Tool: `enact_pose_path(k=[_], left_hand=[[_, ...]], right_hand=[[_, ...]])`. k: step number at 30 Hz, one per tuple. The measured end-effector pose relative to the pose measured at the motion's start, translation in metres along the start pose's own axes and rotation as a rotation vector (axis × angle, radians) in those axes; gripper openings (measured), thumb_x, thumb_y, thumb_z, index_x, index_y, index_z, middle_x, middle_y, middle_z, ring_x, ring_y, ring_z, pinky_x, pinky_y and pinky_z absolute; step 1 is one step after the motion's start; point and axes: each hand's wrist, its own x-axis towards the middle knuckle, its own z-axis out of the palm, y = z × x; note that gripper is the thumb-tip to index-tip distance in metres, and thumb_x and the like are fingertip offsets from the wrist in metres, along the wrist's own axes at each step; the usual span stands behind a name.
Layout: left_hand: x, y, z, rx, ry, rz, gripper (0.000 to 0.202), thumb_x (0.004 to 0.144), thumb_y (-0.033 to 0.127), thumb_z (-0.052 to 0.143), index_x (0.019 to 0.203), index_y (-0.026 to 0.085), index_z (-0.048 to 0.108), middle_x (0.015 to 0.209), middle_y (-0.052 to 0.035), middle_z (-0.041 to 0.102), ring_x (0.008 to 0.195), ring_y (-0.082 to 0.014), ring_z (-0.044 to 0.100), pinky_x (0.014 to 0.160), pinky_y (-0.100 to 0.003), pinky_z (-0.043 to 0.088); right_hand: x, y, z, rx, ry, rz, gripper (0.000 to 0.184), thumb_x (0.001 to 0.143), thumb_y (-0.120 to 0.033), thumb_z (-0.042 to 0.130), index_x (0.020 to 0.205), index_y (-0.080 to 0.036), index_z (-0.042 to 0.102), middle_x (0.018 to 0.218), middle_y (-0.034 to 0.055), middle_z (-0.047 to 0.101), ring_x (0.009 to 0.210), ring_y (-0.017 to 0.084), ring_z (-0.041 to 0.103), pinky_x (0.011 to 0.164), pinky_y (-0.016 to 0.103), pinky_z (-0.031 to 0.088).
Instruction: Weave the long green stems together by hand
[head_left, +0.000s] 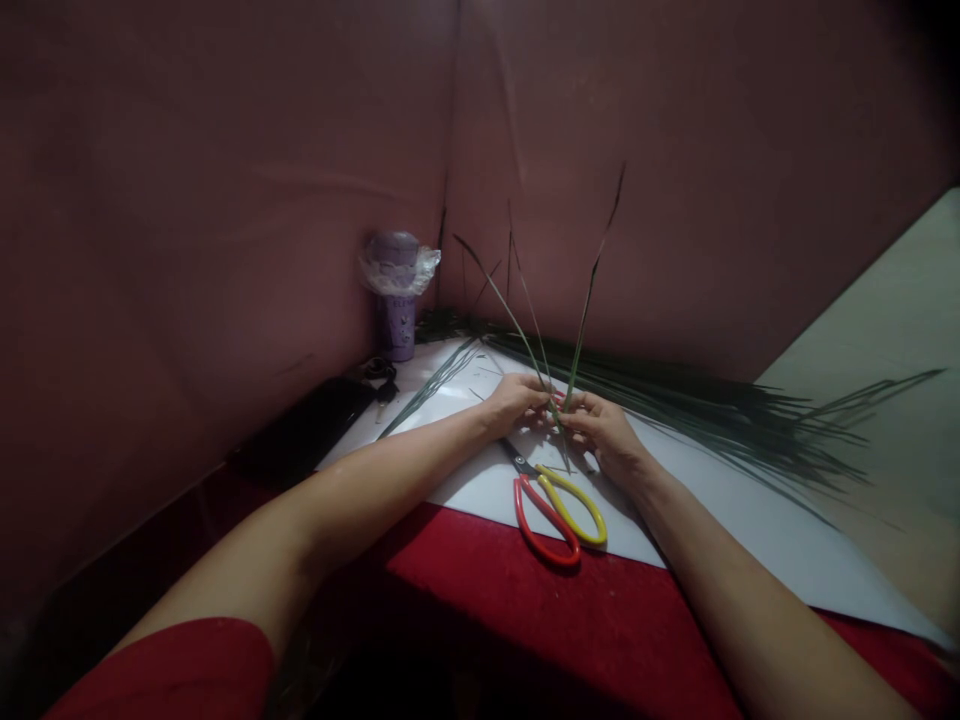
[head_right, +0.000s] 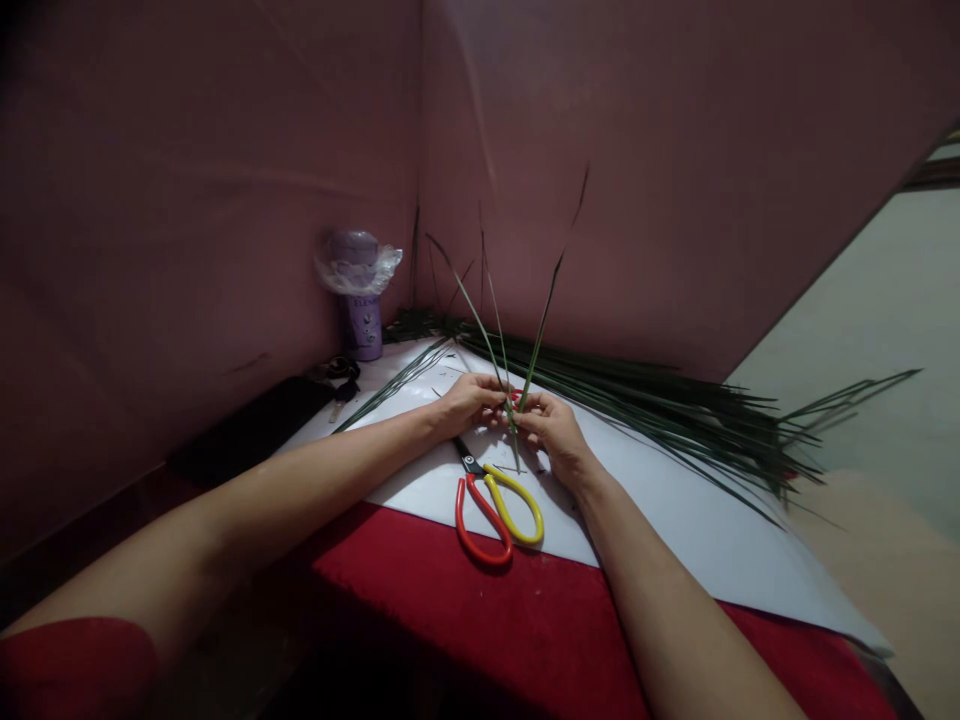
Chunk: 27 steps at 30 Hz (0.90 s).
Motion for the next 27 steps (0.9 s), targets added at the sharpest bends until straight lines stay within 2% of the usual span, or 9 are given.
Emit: enact_pose_path(k=[7, 14, 21, 27], left_hand=[[0.0027, -0.0013, -0.0021, 0.025, -0.004, 0.018, 0.011, 0.063, 0.001, 0.054, 0.071, 0.007, 0.059, 0.05, -0.0002, 0.054, 0.036, -0.0056, 0.046, 0.038, -0.017, 0.032], [0.0025, -0.0018, -0.0023, 0.075, -0.015, 0.026, 0.012, 0.063, 0.003, 0.054, 0.071, 0.008, 0.062, 0.05, 0.0006, 0.054, 0.037, -0.0047, 0.043, 0.039, -0.018, 0.03], [-0.0018, 0.0012, 0.0003, 0.065, -0.005, 0.047, 0.02, 0.064, 0.006, 0.056, 0.083, 0.009, 0.064, 0.058, 0.0001, 0.058, 0.039, -0.0042, 0.044, 0.04, -0.017, 0.032], [0.0025, -0.0026, -0.0022, 0.061, -0.007, 0.06, 0.017, 0.063, 0.003, 0.054, 0.077, 0.008, 0.062, 0.056, 0.0005, 0.055, 0.04, -0.0048, 0.044, 0.039, -0.018, 0.031]], right_hand=[[0.0022, 0.0018, -0.0013, -0.019, 0.006, -0.006, 0.026, 0.057, -0.024, 0.071, 0.077, -0.017, 0.056, 0.063, -0.0001, 0.062, 0.046, 0.009, 0.049, 0.039, 0.019, 0.026], [0.0011, 0.0021, -0.0017, 0.027, -0.01, 0.001, 0.024, 0.06, -0.026, 0.07, 0.079, -0.019, 0.057, 0.066, 0.001, 0.064, 0.056, 0.015, 0.058, 0.044, 0.022, 0.035], [0.0034, 0.0053, -0.0027, 0.0, 0.049, -0.012, 0.021, 0.061, -0.028, 0.07, 0.073, -0.018, 0.056, 0.062, -0.0003, 0.061, 0.05, 0.011, 0.052, 0.042, 0.021, 0.032], [0.0007, 0.0022, -0.0007, -0.015, 0.031, 0.004, 0.021, 0.062, -0.029, 0.068, 0.076, -0.019, 0.057, 0.062, -0.0006, 0.06, 0.05, 0.011, 0.051, 0.043, 0.021, 0.031]])
